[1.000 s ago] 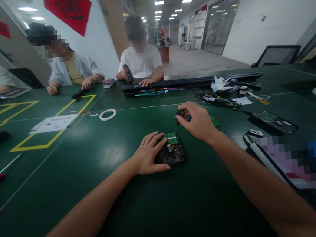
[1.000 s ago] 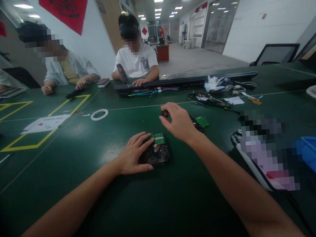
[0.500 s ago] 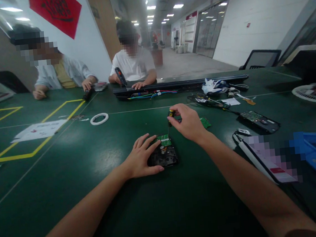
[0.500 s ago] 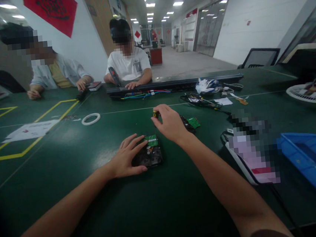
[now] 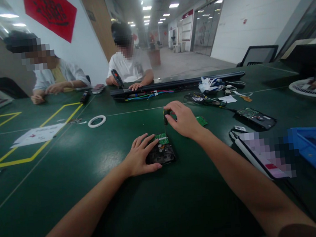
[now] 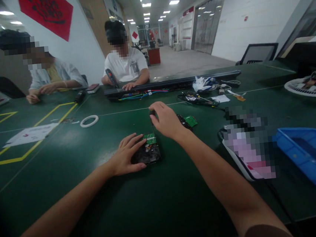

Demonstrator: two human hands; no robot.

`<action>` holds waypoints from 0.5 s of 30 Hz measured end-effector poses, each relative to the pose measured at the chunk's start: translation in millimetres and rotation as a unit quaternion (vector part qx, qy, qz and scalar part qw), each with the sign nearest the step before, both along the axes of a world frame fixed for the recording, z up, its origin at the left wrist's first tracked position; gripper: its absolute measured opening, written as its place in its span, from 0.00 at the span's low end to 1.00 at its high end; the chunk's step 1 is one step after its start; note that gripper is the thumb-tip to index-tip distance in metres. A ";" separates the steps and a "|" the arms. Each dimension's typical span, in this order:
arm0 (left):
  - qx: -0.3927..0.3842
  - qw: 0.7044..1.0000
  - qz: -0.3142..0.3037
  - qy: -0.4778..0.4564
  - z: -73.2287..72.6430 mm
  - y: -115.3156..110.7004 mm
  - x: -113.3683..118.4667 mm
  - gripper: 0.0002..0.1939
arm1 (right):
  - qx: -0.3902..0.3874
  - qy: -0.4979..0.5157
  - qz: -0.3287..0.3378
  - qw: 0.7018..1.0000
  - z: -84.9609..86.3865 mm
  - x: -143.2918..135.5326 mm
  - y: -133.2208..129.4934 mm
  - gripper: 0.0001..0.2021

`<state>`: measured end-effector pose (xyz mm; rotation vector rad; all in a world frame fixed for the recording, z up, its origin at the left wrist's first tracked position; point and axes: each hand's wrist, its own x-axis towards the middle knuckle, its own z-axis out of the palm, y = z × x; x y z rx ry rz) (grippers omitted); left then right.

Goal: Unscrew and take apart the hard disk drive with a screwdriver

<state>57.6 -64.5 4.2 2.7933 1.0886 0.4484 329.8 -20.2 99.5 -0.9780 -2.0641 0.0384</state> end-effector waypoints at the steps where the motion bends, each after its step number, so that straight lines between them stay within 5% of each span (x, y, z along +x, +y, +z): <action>1: -0.002 1.000 -0.003 -0.002 0.2 1.4 0.0 0.53 | -0.003 0.005 0.000 1.000 -0.6 0.2 0.9 0.11; 15: 0.013 1.000 -0.012 -0.019 -0.5 -0.6 -1.4 0.52 | 0.010 0.007 -0.026 1.000 -0.2 -2.8 2.3 0.09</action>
